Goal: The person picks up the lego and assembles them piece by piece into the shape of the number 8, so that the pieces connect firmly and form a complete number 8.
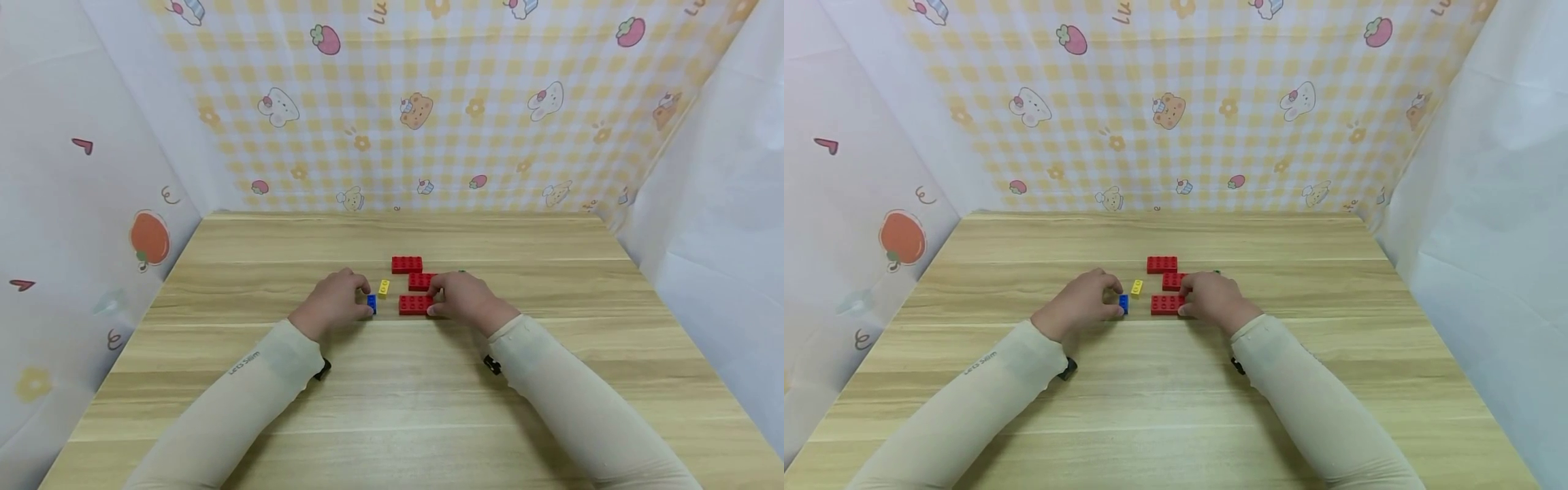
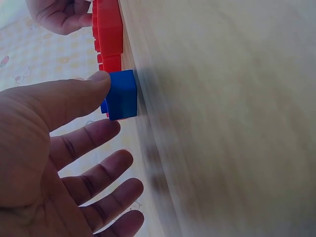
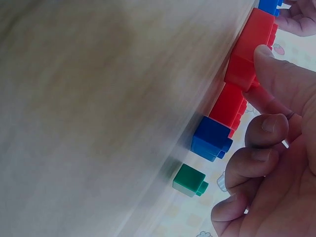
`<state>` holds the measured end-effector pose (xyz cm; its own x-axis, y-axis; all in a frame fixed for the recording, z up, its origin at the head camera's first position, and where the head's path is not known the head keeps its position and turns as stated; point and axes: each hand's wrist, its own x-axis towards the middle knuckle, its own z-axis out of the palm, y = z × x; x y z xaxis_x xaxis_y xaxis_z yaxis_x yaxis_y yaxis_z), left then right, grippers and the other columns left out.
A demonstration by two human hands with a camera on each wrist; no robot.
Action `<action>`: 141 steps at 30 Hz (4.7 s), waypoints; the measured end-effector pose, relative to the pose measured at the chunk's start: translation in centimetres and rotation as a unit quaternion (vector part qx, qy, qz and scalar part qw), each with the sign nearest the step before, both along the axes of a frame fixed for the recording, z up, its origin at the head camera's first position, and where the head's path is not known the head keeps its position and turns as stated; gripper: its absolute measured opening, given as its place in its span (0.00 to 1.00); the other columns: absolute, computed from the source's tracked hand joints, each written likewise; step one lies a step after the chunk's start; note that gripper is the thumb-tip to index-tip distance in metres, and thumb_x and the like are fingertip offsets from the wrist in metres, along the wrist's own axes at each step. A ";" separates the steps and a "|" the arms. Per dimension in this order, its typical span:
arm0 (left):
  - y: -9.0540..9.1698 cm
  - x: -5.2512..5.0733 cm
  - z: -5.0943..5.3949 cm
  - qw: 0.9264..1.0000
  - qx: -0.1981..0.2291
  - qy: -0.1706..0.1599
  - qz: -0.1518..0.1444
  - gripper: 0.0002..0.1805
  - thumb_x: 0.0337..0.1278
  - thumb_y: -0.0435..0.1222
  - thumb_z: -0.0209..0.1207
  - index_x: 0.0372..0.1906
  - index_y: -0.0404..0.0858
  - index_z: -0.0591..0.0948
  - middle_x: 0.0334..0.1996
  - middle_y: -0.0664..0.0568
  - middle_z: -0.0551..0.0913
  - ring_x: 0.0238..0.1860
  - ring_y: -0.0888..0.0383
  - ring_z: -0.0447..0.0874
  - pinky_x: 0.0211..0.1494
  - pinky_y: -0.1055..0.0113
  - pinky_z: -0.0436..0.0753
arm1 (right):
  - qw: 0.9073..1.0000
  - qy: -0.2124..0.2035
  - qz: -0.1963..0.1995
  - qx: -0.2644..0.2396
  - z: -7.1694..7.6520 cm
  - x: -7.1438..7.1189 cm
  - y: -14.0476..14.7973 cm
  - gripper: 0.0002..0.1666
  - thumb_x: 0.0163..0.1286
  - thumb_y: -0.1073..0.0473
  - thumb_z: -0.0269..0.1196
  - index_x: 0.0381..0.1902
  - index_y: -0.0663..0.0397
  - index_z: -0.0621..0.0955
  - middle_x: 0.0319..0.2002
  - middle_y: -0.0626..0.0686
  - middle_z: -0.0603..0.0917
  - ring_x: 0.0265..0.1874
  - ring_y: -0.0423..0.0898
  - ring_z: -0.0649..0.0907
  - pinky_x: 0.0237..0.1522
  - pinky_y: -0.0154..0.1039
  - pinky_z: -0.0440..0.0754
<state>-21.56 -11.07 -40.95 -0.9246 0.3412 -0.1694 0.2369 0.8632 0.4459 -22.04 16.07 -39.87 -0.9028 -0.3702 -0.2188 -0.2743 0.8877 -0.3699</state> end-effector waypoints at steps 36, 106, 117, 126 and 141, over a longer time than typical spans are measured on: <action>1.6 0.4 1.6 0.999 0.042 -0.012 -0.003 0.18 0.66 0.42 0.71 0.56 0.40 0.85 0.51 0.48 0.80 0.52 0.50 0.78 0.59 0.53 0.80 | 1.000 -0.002 0.002 0.020 0.3 -0.2 -0.2 0.12 0.69 0.52 0.75 0.45 0.47 0.86 0.32 0.46 0.84 0.33 0.45 0.79 0.38 0.43 0.77; 5.4 -0.7 0.7 0.996 0.066 -0.053 -0.002 0.08 0.67 0.42 0.71 0.45 0.47 0.84 0.41 0.53 0.83 0.38 0.51 0.78 0.42 0.58 0.77 | 0.999 -0.003 0.004 0.035 0.5 -0.4 -0.4 0.12 0.68 0.51 0.75 0.44 0.47 0.86 0.35 0.47 0.85 0.34 0.47 0.79 0.40 0.46 0.78; 5.7 -0.5 1.0 0.998 0.052 -0.045 -0.009 0.08 0.67 0.42 0.70 0.43 0.48 0.83 0.43 0.55 0.83 0.40 0.52 0.79 0.45 0.58 0.78 | 0.999 0.000 0.006 0.033 0.1 -0.3 -0.2 0.14 0.69 0.50 0.74 0.48 0.49 0.86 0.37 0.47 0.86 0.34 0.47 0.80 0.39 0.46 0.80; 5.9 -0.4 1.1 0.998 0.042 -0.047 -0.011 0.08 0.67 0.43 0.70 0.43 0.48 0.82 0.45 0.55 0.83 0.40 0.52 0.79 0.46 0.58 0.78 | 1.000 -0.005 0.015 0.009 0.3 -0.1 0.9 0.20 0.70 0.50 0.74 0.56 0.50 0.86 0.39 0.49 0.87 0.35 0.47 0.80 0.41 0.45 0.80; 5.7 -0.3 1.1 0.998 0.048 -0.043 -0.006 0.07 0.67 0.41 0.70 0.42 0.48 0.82 0.47 0.55 0.84 0.41 0.52 0.79 0.47 0.58 0.78 | 0.998 -0.006 -0.051 -0.035 1.5 -0.6 4.9 0.22 0.71 0.52 0.72 0.60 0.50 0.84 0.37 0.53 0.81 0.35 0.50 0.77 0.36 0.43 0.76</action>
<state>-21.88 -5.41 -39.85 -0.9036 0.3706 -0.2150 0.2038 0.8131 0.5453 -22.65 21.00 -38.40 -0.9342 -0.2913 -0.2058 -0.1795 0.8827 -0.4344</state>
